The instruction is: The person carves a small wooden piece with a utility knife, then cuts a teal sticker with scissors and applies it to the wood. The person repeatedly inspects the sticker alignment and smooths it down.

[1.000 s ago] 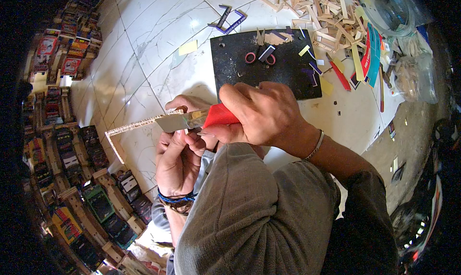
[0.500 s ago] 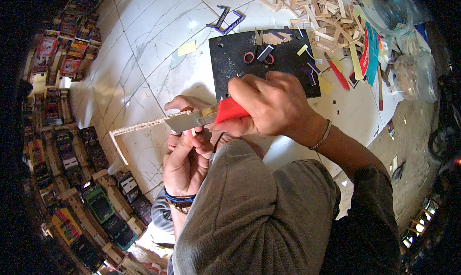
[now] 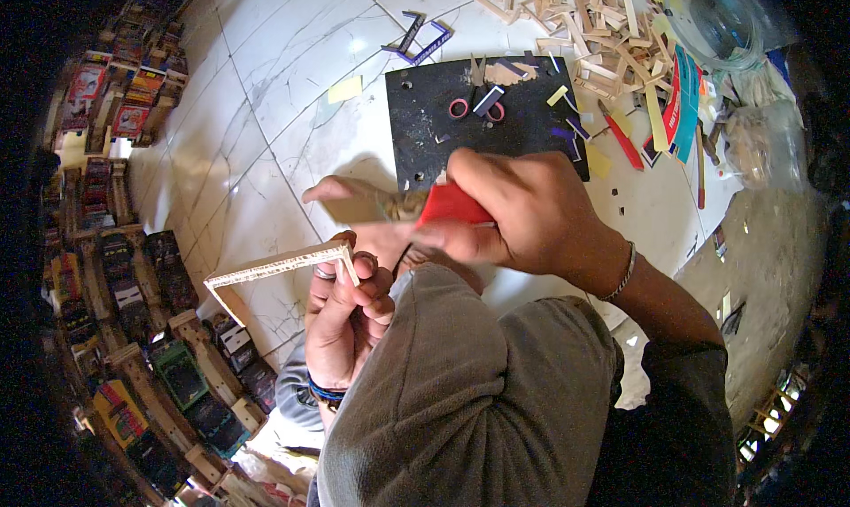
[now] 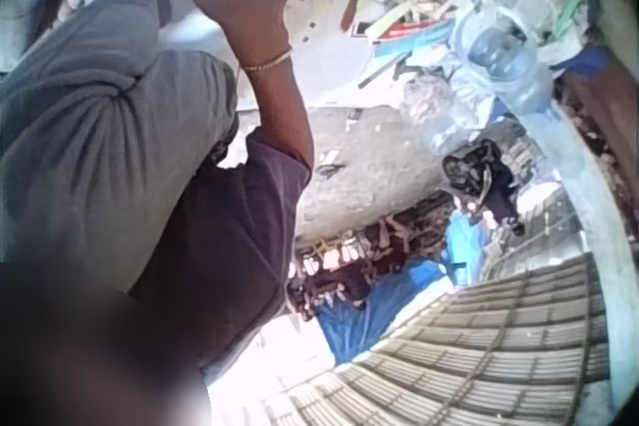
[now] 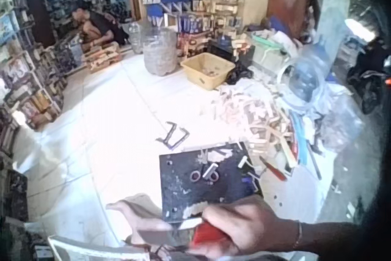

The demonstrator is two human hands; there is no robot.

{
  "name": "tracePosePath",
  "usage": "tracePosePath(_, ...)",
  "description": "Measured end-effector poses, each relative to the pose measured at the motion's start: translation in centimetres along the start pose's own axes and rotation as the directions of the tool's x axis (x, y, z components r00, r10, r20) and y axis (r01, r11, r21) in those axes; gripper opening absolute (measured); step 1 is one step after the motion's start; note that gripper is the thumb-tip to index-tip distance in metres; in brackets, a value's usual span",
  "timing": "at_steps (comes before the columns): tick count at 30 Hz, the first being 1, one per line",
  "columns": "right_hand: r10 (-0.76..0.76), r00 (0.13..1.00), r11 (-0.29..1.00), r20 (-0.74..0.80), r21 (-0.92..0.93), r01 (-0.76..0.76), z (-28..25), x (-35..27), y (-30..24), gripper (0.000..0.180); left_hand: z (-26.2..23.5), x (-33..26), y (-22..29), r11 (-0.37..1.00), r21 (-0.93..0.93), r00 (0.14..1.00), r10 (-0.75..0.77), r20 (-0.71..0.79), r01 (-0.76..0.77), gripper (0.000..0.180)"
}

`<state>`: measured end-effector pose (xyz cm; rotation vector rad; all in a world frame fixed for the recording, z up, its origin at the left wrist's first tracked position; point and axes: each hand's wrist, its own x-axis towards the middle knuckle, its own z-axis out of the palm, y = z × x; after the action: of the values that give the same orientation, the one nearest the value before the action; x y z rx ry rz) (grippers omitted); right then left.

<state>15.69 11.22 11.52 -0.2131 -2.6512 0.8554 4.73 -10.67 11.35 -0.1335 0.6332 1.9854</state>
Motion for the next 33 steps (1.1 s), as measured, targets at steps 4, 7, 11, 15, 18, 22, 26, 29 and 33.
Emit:
tracePosePath(4,-0.162,0.986,0.986,-0.048,0.029,0.163,0.5,0.2,-1.0,0.066,0.4,-0.4,0.0,1.0,0.025,0.999,0.015,-0.03,-0.014,0.029)
tracePosePath(7,-0.176,0.984,0.984,-0.008,0.012,0.176,0.8,0.0,-1.4,0.064,0.6,-0.5,-0.2,0.999,0.046,0.999,0.026,-0.033,-0.024,0.03)
tracePosePath(11,-0.169,0.985,0.986,-0.028,0.011,0.169,0.9,-0.1,-1.3,0.064,0.7,-0.4,0.0,0.997,0.072,1.0,0.027,0.0,-0.027,0.03)
tracePosePath(15,-0.185,0.983,0.982,0.005,-0.027,0.185,0.6,-0.4,-1.0,0.065,0.6,-0.4,-0.1,0.998,0.053,1.0,0.025,0.0,-0.025,0.029)
tracePosePath(18,-0.26,0.965,0.961,-0.026,-0.105,0.256,0.5,-0.3,0.3,0.064,0.4,-0.4,-0.1,0.994,0.097,0.998,0.041,0.041,-0.044,0.027)
tracePosePath(22,0.291,0.955,0.948,-0.047,-0.12,-0.295,0.3,0.6,2.9,0.037,0.4,-1.1,0.3,0.993,0.105,0.994,0.045,0.101,-0.056,0.025)
tracePosePath(26,0.336,0.936,0.913,-0.109,0.281,-0.295,0.4,0.5,1.5,0.023,0.3,-0.7,-0.1,0.997,0.082,0.999,-0.009,-0.05,0.013,0.028)
tracePosePath(29,0.276,0.949,0.681,0.154,0.666,-0.306,0.5,1.0,-1.8,0.03,0.5,-0.2,-0.1,0.999,0.052,1.0,0.008,-0.004,-0.007,0.027)
tracePosePath(33,0.133,0.949,0.597,0.286,0.741,-0.307,0.9,3.1,-4.9,0.032,0.5,-0.2,0.1,0.998,0.052,0.994,-0.036,-0.099,0.042,0.03)
